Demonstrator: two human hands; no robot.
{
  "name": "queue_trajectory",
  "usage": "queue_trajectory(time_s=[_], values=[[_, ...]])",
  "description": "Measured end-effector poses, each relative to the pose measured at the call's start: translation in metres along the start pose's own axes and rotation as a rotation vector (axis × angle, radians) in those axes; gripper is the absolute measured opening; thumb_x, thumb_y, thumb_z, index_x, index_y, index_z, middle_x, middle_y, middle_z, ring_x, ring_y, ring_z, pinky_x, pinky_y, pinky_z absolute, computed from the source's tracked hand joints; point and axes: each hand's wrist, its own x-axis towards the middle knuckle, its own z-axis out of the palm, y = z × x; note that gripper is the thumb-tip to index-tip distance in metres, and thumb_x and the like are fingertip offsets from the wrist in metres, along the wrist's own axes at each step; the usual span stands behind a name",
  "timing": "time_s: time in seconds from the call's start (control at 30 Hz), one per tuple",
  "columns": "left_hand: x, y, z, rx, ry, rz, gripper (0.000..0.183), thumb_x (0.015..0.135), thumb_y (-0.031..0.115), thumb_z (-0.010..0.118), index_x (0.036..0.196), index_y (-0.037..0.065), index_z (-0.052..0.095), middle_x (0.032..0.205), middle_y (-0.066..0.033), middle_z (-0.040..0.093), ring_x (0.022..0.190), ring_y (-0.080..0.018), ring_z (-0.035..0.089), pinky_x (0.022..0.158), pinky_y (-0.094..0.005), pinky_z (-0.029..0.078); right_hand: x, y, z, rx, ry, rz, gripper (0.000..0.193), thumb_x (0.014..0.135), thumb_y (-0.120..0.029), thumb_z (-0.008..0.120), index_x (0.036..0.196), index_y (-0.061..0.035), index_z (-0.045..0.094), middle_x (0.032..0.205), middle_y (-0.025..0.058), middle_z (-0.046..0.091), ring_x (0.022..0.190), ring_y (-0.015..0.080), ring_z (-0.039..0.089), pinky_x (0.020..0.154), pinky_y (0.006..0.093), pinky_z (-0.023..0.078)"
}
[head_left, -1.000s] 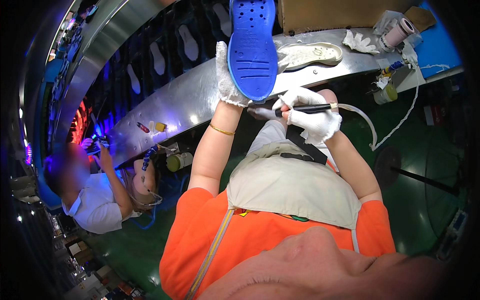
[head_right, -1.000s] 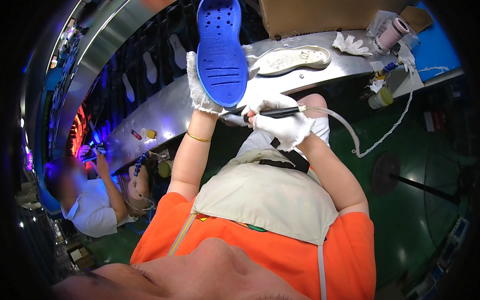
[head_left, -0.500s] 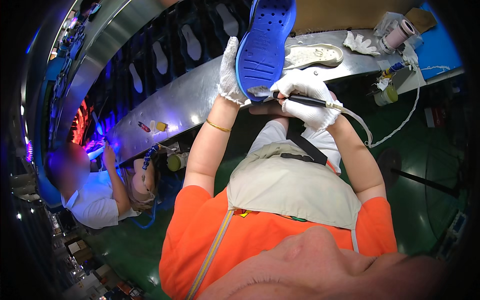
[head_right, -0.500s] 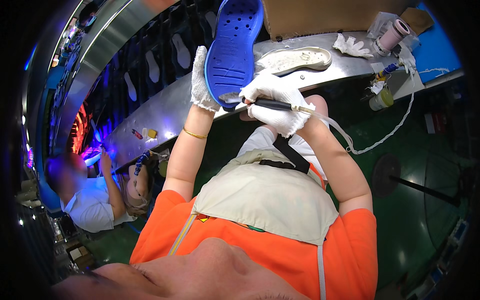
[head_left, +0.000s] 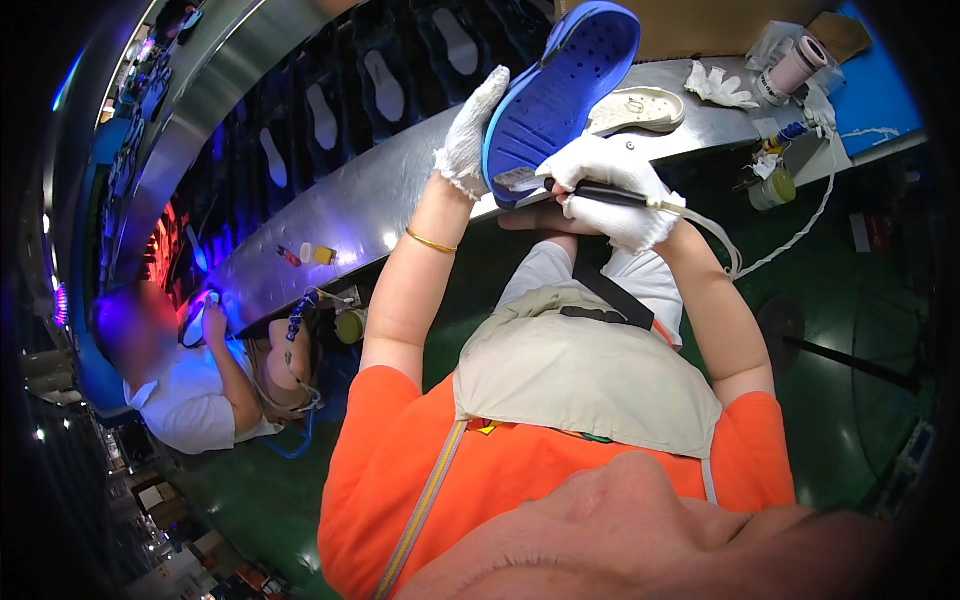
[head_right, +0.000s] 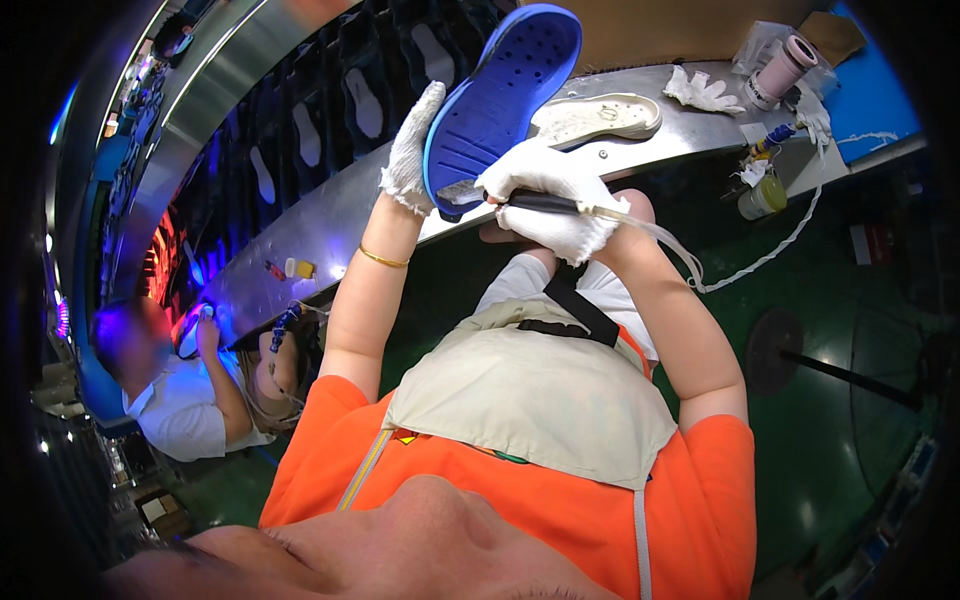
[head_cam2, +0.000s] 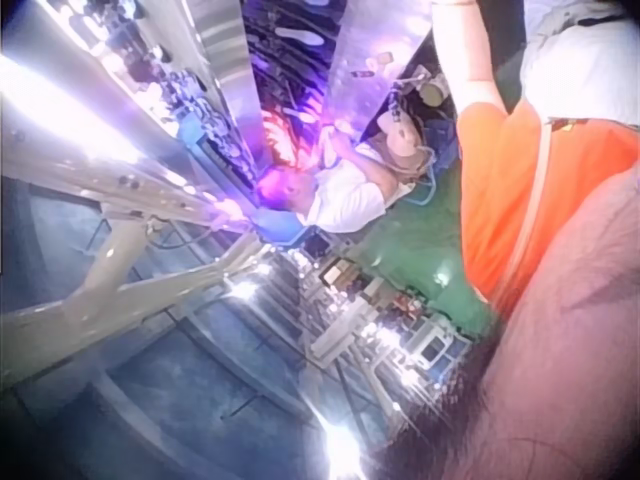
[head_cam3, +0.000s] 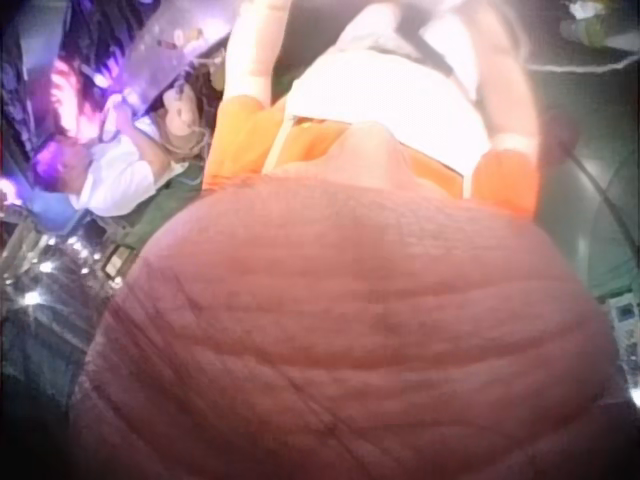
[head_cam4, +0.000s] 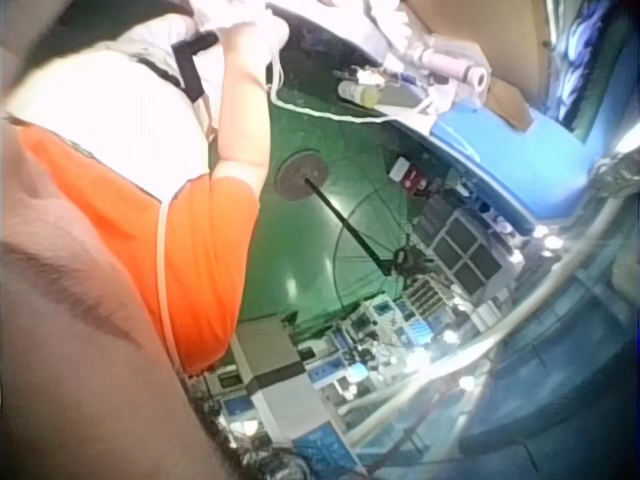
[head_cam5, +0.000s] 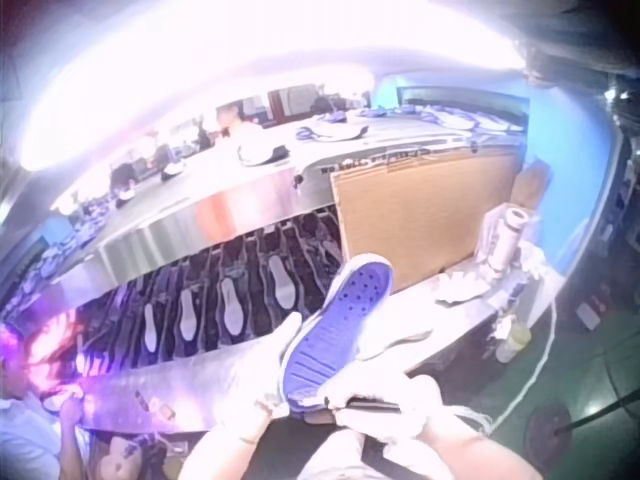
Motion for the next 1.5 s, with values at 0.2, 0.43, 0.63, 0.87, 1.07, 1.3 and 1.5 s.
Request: queue_trajectory(time_s=[0.2, 0.43, 0.63, 0.87, 1.07, 1.3, 1.5], values=[[0.006, 0.003, -0.006, 0.196, 0.092, -0.131, 0.042, 0.092, 0.036, 0.049, 0.111, 0.000, 0.057, 0.100, -0.0146, 0.064, 0.081, -0.0198, 0.066, 0.068, -0.0300, 0.057, 0.001, 0.018, -0.003, -0.119, -0.080, 0.206, 0.014, 0.072, -0.013, 0.066, 0.084, -0.0073, 0.060, 0.087, 0.0043, 0.063, 0.081, 0.0144, 0.058, 0.077, 0.0247, 0.047], [0.011, -0.004, -0.002, 0.247, 0.064, -0.189, 0.038, 0.093, 0.028, 0.049, 0.116, -0.002, 0.055, 0.108, -0.0135, 0.062, 0.094, -0.0197, 0.063, 0.082, -0.0307, 0.053, 0.009, -0.018, -0.018, -0.146, -0.037, 0.173, 0.028, 0.068, -0.036, 0.075, 0.081, -0.0122, 0.065, 0.076, 0.0019, 0.064, 0.073, 0.0180, 0.059, 0.077, 0.0272, 0.048], [0.000, 0.005, 0.010, 0.347, 0.110, -0.199, 0.035, 0.092, 0.026, 0.052, 0.114, -0.001, 0.057, 0.106, -0.0128, 0.063, 0.093, -0.0184, 0.063, 0.081, -0.0293, 0.053, 0.010, -0.043, -0.033, -0.311, -0.224, 0.250, 0.035, 0.072, -0.042, 0.071, 0.091, -0.0136, 0.065, 0.087, 0.0007, 0.065, 0.078, 0.0161, 0.060, 0.077, 0.0259, 0.048], [0.005, -0.006, -0.004, 0.037, 0.049, -0.127, 0.053, 0.092, 0.045, 0.043, 0.121, 0.001, 0.050, 0.111, -0.0184, 0.059, 0.095, -0.0272, 0.062, 0.082, -0.0392, 0.053, -0.007, 0.008, -0.018, -0.161, 0.030, 0.027, 0.019, 0.073, -0.013, 0.070, 0.085, -0.0045, 0.058, 0.082, 0.0048, 0.062, 0.075, 0.0130, 0.059, 0.075, 0.0257, 0.048], [0.001, -0.012, -0.011, -0.052, -0.078, 0.056, 0.074, 0.089, 0.060, 0.030, 0.133, 0.001, 0.038, 0.123, -0.0237, 0.050, 0.107, -0.0356, 0.056, 0.087, -0.0455, 0.050, -0.016, -0.011, 0.019, 0.177, 0.042, 0.310, 0.007, 0.069, -0.004, 0.064, 0.076, -0.0042, 0.064, 0.077, 0.0025, 0.064, 0.075, 0.0107, 0.060, 0.072, 0.0256, 0.049], [-0.007, -0.020, -0.009, -0.276, -0.113, 0.101, 0.073, 0.088, 0.061, 0.030, 0.131, 0.003, 0.041, 0.122, -0.0204, 0.052, 0.107, -0.0352, 0.055, 0.093, -0.0482, 0.043, -0.014, 0.001, 0.011, 0.368, 0.366, 0.326, 0.008, 0.078, 0.001, 0.063, 0.086, -0.0003, 0.061, 0.085, 0.0048, 0.063, 0.078, 0.0102, 0.060, 0.071, 0.0259, 0.051], [-0.014, -0.027, -0.006, -0.237, 0.020, 0.178, 0.072, 0.086, 0.061, 0.033, 0.130, 0.005, 0.044, 0.120, -0.0183, 0.054, 0.106, -0.0339, 0.056, 0.092, -0.0460, 0.045, -0.011, -0.022, 0.029, 0.295, 0.241, 0.267, 0.011, 0.073, 0.004, 0.064, 0.081, -0.0016, 0.061, 0.082, 0.0055, 0.062, 0.073, 0.0103, 0.061, 0.069, 0.0253, 0.052]])
